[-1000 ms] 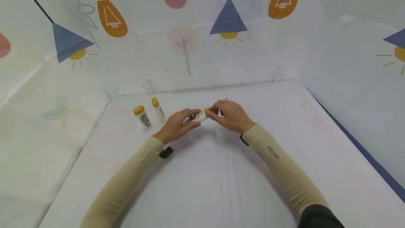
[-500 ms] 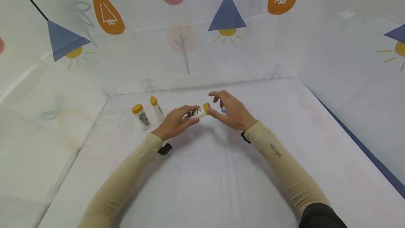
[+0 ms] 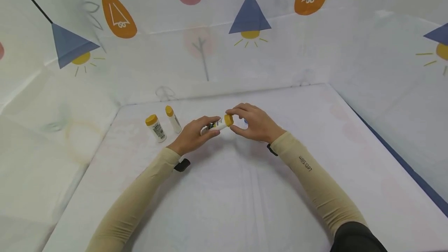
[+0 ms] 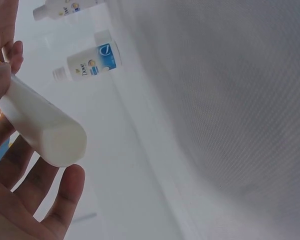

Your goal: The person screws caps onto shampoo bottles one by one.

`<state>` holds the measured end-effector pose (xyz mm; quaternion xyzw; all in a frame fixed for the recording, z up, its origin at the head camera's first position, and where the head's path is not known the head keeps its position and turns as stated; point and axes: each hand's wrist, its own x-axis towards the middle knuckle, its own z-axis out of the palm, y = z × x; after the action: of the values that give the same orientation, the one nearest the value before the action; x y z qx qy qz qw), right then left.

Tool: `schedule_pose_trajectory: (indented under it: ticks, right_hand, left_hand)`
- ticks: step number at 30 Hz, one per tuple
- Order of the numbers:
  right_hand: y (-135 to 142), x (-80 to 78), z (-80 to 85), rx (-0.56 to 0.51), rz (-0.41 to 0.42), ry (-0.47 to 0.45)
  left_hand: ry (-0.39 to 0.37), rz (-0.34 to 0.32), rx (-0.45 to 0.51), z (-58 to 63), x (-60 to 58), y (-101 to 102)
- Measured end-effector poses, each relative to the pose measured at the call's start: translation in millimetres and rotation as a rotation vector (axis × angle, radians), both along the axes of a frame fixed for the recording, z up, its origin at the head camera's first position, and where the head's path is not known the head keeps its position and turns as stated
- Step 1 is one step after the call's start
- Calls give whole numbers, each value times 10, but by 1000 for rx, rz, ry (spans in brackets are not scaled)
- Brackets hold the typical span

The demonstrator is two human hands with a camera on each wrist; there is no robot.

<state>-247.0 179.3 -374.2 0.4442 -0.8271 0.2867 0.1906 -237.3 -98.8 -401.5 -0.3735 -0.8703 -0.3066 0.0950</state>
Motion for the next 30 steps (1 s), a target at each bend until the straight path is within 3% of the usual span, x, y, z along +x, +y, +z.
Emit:
schedule_pose_trajectory:
  ticks: [10,20,30]
  right_hand:
    - [-25,25,-19,25,-64,-30]
    - [-70,64,28,90,-141,-159]
    - [-134,100,31,169,-239,-164]
  left_hand:
    - [14,3,15,-44,22,5]
    - [49,21,43,-61,26,4]
    - [68,64,68,-58,39,38]
